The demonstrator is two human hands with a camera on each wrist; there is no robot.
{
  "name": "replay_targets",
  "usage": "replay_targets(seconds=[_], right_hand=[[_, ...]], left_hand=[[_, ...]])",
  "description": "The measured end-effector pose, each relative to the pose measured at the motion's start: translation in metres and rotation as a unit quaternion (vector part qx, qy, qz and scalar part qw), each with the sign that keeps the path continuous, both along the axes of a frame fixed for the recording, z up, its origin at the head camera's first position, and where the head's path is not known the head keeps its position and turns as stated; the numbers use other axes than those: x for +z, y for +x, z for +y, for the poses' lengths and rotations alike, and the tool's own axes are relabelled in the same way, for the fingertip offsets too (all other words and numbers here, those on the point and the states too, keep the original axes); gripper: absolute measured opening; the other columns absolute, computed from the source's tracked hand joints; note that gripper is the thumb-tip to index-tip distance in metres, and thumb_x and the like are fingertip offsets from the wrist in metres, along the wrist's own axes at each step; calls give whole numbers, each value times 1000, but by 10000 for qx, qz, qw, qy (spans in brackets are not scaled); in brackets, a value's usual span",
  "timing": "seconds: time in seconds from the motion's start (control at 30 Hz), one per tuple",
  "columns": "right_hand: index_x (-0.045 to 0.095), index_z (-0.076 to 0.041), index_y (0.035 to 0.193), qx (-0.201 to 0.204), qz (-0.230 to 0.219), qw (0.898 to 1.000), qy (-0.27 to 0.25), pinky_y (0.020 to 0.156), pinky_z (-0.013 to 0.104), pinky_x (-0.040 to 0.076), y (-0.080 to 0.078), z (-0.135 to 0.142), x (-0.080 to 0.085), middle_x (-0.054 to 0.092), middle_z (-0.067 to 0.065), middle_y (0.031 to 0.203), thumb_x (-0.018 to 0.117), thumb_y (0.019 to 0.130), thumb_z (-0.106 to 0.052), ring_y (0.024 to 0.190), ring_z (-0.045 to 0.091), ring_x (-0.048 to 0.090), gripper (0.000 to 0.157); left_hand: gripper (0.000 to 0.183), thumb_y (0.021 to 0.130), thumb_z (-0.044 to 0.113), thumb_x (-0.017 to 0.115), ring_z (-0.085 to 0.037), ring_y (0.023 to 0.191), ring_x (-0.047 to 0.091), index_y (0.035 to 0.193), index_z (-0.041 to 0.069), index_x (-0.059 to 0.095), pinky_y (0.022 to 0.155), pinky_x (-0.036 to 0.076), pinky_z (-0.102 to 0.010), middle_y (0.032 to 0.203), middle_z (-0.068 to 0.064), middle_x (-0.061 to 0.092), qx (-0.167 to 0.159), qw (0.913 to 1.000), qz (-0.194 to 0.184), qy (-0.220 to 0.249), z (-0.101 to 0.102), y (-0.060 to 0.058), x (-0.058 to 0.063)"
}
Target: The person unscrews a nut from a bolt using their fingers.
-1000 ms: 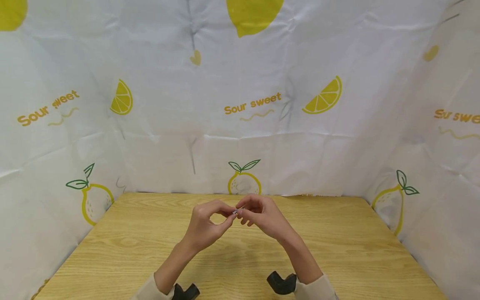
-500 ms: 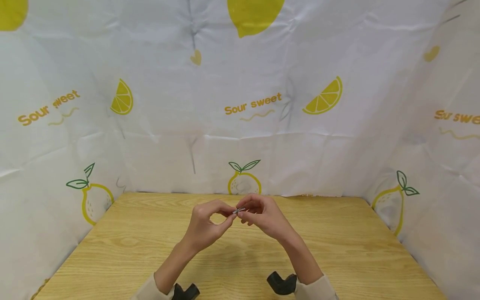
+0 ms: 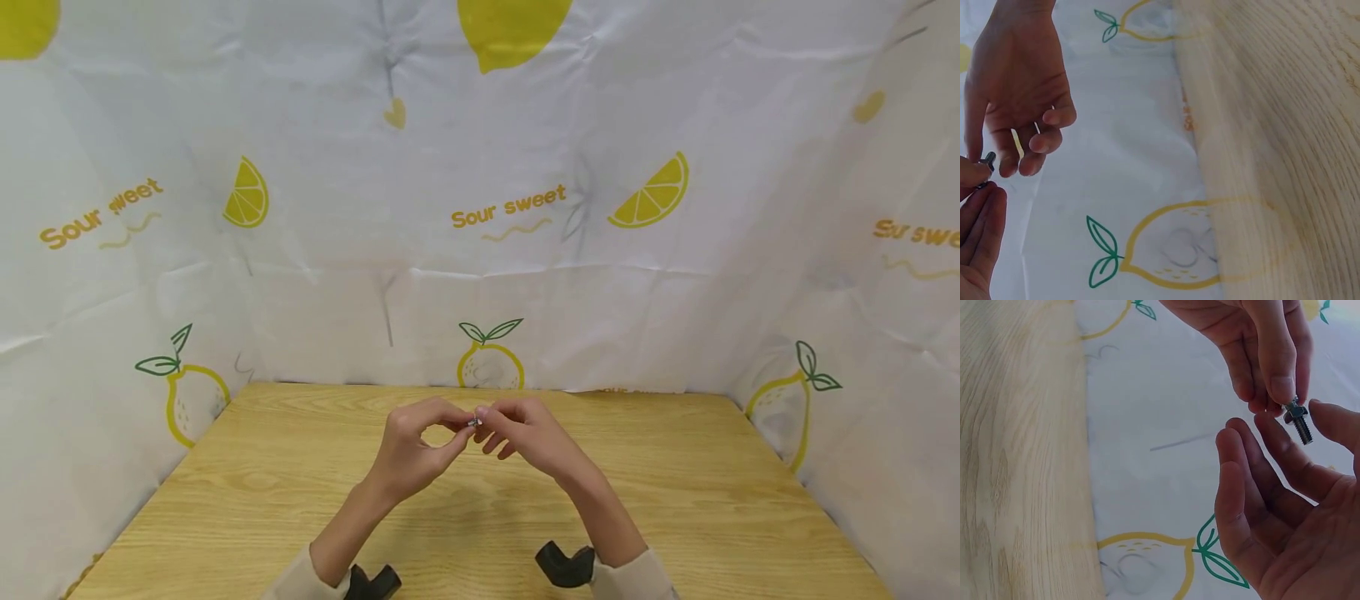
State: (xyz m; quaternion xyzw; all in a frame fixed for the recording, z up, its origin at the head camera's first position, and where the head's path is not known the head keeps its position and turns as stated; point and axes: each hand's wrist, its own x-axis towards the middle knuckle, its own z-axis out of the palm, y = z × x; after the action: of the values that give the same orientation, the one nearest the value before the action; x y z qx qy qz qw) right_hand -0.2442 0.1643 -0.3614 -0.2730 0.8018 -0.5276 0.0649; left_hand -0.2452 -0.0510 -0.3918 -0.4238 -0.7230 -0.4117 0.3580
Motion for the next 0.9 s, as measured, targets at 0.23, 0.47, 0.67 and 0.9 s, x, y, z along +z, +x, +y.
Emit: replay_targets(seconds=[0.23,0.47,0.67,0.9], right_hand=[[72,5,110,101,-46,9999,-112,75,35,65,-1,1,-1,73,24,102,52,109,-25,85,16,72,36],[71,7,114,120,-6,9997,-208,74,33,64,-1,2,0,73,19,96,57,107,-21,82,14,72,32],[71,6,113,117,90,9995,-261,73,34,64,-1,2,0,72,4,90,61,105,-19,78,15,71,28],[70,7,114,12,154,9991,-390,71,32,64,1,1,-1,72,24,98,63,102,-14,81,13,72,25]], left_hand=[[15,84,-3,81,-11,77,74,96,7,78,75,59,-12,87,-3,78,-38,9998,184,-7,2,-2,0],[17,83,-4,81,-11,77,74,95,7,78,75,59,-12,87,-3,78,-67,9999,143,-38,2,-2,0],[13,85,-1,80,-13,78,75,95,8,79,75,59,-11,86,-3,78,-22,9999,-85,-49,1,0,1],[8,88,2,79,-13,77,75,94,7,78,75,59,-12,86,-5,78,-92,9999,-73,-40,0,0,0]])
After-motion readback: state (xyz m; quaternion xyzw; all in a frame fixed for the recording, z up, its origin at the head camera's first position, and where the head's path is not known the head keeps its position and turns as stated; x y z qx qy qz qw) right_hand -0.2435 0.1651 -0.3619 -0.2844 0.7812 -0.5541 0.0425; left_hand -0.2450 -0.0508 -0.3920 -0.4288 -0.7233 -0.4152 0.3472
